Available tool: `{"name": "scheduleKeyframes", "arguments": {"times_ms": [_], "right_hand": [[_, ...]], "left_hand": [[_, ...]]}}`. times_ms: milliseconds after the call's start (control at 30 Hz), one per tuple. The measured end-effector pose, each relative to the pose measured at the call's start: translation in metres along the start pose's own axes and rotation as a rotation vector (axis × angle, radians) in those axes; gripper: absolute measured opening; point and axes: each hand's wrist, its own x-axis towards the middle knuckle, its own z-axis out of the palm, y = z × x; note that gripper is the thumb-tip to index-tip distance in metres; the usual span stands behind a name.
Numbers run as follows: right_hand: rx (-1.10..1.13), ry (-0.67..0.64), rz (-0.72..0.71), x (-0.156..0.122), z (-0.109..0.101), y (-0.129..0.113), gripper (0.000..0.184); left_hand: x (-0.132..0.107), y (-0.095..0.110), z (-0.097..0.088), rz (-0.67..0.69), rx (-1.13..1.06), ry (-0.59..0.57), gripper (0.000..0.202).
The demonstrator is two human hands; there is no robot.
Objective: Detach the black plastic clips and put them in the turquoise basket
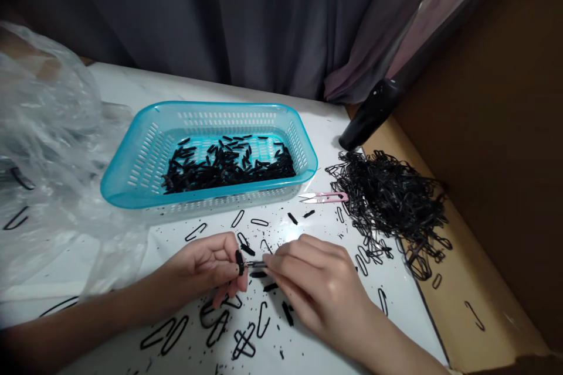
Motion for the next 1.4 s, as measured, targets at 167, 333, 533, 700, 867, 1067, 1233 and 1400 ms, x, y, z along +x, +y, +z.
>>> {"name": "scheduleKeyframes", "arguments": {"times_ms": [167, 333, 533, 700, 867, 1067, 1233, 1400], "right_hand": [[-0.064, 0.026, -0.038, -0.0037, -0.0001, 0.0018, 0.022], [-0.122, 0.038, -0.109, -0.0049, -0.0015, 0.0049, 0.027], [-0.131, 0.026, -0.105, -0.0063, -0.0008, 0.0088, 0.027], [-0.129, 0.028, -0.131, -0.0052, -0.0004, 0.0089, 0.026], [-0.140, 0.049, -0.153, -0.0033, -0.0017, 0.0070, 0.024], [-0.162, 0.049, -0.165, -0.0009, -0.0017, 0.0062, 0.023], [-0.195, 0.051, -0.188, 0.0001, -0.0024, 0.0056, 0.023], [-0.327, 0.008, -0.233, 0.0006, -0.0064, 0.0030, 0.028]], "left_hand": [[0.0015, -0.0003, 0.0008, 0.004, -0.004, 0.018, 0.026], [0.0006, 0.0018, 0.0002, -0.011, 0.005, -0.003, 0.029], [-0.0008, 0.0023, -0.0061, -0.076, -0.002, -0.063, 0.029], [-0.0021, 0.0029, -0.0079, -0.091, -0.027, -0.102, 0.024], [-0.0016, 0.0016, -0.0085, -0.125, -0.043, -0.106, 0.023], [-0.0029, 0.0034, -0.0086, -0.136, 0.008, -0.091, 0.024], [-0.0032, 0.0047, -0.0079, -0.149, 0.049, -0.079, 0.025], [-0.0033, 0.0064, -0.0056, -0.156, 0.097, -0.069, 0.028]]}}
